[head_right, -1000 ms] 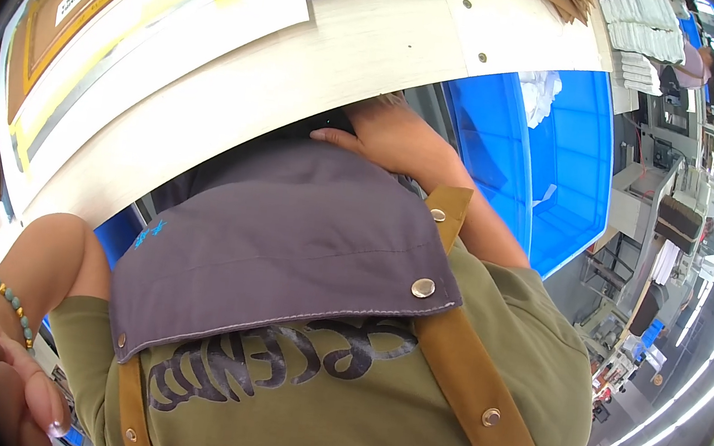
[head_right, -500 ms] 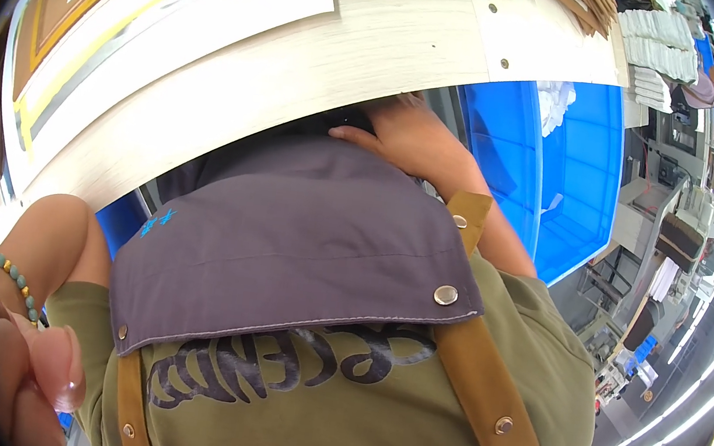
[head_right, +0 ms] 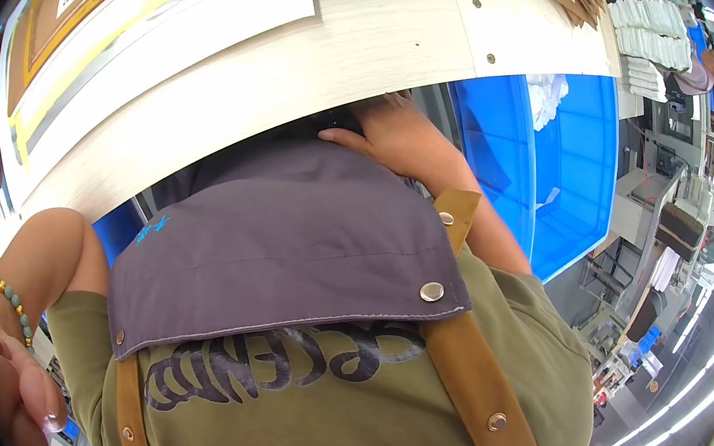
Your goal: Using an industrial sewing machine to stitch leather panels into plastic templates for assembly.
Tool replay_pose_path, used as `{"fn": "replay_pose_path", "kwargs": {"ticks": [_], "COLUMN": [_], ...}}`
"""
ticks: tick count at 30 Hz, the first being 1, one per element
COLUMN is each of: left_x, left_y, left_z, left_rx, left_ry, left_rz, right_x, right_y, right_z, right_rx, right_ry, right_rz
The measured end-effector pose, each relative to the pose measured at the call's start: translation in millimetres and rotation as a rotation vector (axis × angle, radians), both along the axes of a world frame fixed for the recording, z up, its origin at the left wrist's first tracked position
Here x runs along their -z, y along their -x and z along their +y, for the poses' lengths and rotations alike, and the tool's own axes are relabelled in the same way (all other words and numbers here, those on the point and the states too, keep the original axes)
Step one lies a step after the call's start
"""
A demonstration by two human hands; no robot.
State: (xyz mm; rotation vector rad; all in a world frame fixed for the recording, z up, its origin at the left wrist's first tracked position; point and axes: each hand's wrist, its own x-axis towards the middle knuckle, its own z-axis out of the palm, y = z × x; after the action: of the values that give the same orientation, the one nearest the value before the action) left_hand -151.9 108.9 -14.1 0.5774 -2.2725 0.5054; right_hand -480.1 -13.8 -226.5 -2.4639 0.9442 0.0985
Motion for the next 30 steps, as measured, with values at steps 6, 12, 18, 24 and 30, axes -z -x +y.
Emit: {"fn": "replay_pose_path", "kwargs": {"ticks": [6, 12, 18, 24, 30], "left_x": [-1.4, -13.6, -15.9, -2.6, 57.8], "left_y": [1.9, 17.2, 39.5, 28.9, -49.7], "left_z": [-1.1, -10.9, -26.4, -34.1, -76.3], "left_rx": [0.011, 0.072, 0.083, -0.063, -0.43], "left_ry": [-0.054, -0.292, -0.731, -0.935, -0.847], "left_rz": [-0.03, -0.096, -0.181, -0.162, 0.035], "right_x": [-2.8, -4.9, -23.6, -111.9, -155.7], "right_y": [1.3, 5.1, 0.7, 5.1, -43.0], "right_z": [-0.3, -1.8, -5.1, -40.2, -104.2], "right_rx": [0.033, 0.104, 0.009, -0.277, -0.188], "right_ry": [-0.07, -0.121, -0.116, -0.406, -0.31], "right_rz": [-0.006, -0.226, -0.18, 0.192, -0.168]}}
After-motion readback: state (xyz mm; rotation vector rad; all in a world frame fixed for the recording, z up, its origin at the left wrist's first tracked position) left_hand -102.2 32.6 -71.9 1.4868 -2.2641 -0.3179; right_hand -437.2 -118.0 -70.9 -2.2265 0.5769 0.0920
